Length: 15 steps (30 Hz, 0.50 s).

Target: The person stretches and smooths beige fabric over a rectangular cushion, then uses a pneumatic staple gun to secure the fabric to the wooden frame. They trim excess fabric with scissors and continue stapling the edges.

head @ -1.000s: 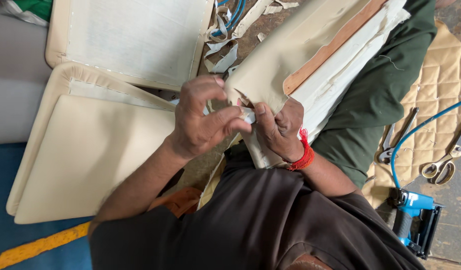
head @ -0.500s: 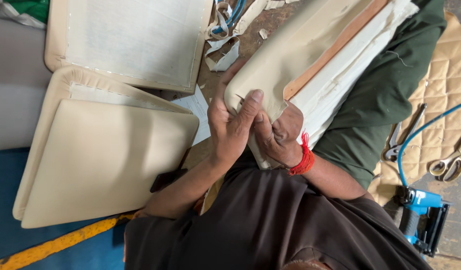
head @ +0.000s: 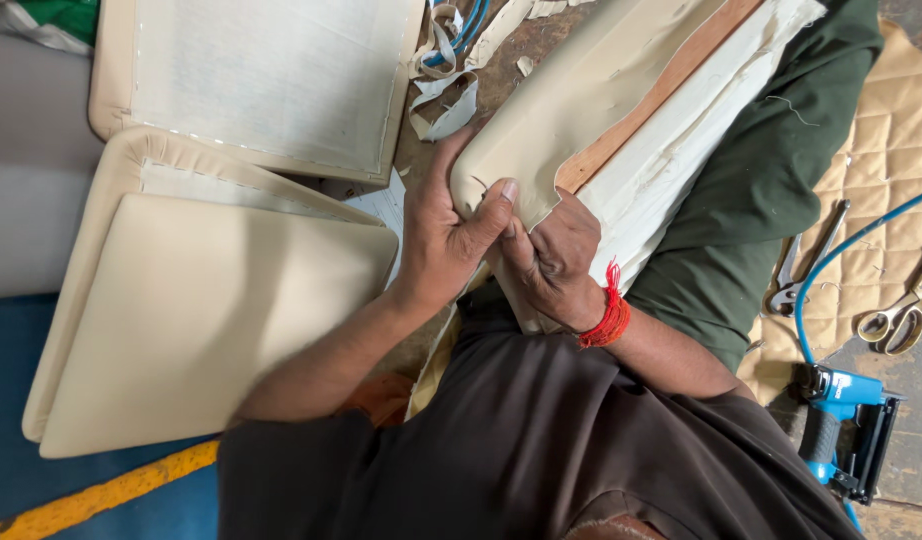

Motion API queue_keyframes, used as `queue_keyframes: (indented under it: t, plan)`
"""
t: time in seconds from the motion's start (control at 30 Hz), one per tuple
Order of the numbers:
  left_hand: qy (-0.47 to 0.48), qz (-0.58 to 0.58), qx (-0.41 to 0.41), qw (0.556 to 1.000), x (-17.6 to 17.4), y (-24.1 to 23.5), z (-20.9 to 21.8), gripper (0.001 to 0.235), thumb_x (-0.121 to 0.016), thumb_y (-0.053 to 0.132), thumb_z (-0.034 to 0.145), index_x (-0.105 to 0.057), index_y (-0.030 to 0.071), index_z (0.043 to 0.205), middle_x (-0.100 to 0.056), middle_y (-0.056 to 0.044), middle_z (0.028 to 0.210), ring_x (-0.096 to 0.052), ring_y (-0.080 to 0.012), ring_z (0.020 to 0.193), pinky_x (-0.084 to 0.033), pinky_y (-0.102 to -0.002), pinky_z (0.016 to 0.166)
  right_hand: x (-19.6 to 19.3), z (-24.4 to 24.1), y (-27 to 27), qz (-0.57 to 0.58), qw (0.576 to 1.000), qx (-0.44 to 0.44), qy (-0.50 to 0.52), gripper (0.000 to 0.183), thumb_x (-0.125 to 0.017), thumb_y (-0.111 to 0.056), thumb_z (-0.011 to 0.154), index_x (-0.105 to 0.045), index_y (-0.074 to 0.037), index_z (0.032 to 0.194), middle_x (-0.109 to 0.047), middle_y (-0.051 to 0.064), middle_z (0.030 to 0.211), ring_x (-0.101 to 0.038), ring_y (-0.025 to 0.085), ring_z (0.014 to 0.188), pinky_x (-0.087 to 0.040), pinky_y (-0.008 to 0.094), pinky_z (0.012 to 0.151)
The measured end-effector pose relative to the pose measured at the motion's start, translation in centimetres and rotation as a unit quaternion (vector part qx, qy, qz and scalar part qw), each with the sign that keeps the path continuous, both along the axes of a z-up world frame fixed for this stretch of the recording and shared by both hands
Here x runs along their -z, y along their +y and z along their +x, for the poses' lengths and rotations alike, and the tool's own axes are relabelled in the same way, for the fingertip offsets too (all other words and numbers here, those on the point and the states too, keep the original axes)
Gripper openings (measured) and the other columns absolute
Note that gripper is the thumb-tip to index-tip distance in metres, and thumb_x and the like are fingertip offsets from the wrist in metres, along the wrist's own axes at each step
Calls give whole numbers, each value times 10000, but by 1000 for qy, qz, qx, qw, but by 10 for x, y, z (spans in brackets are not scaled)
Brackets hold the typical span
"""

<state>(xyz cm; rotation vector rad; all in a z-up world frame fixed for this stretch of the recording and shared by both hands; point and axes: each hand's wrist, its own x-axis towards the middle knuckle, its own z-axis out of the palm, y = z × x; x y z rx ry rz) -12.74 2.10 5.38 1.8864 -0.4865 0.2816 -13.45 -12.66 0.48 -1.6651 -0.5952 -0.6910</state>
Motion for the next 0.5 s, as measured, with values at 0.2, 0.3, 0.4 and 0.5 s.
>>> queue_keyframes:
  t: [0.2, 0.3, 0.4, 0.5]
  plan:
    - [41, -44, 41, 997, 2, 4, 3, 507, -651, 271, 1103, -465, -23, 1471, -636, -144, 1250, -664, -170, 1100, -600, -322, 965, -11, -2, 1, -5, 1000, 9, 5, 51, -649, -22, 1024, -655, 17, 1056, -639, 148, 947, -625, 351, 857, -500, 424, 766]
    - [19, -6, 22, 1000, 7, 6, 5, 516, -651, 269, 1098, -465, -24, 1480, -653, -152, 1218, -668, -176, 1072, -588, -325, 935, -10, -4, 5, -40, 999, 31, 12, 99, -674, -18, 991, -674, -2, 1089, -646, 143, 951, -621, 356, 864, -499, 430, 767]
    - [8, 33, 2, 999, 8, 14, 10, 529, -643, 273, 1087, -450, -26, 1478, -648, -156, 1242, -665, -191, 1057, -582, -342, 946, 16, -14, -16, -60, 997, -29, 40, 202, -688, -9, 962, -660, -21, 1161, -665, 140, 1040, -635, 327, 931, -510, 405, 802]
    - [-8, 58, 21, 998, 6, 19, 18, 551, -636, 289, 1081, -419, -25, 1479, -629, -157, 1263, -678, -215, 1095, -596, -348, 949, 76, -46, -98, -142, 986, 83, 29, 538, -733, 40, 792, -547, 22, 1296, -619, 218, 1218, -599, 394, 1138, -486, 444, 968]
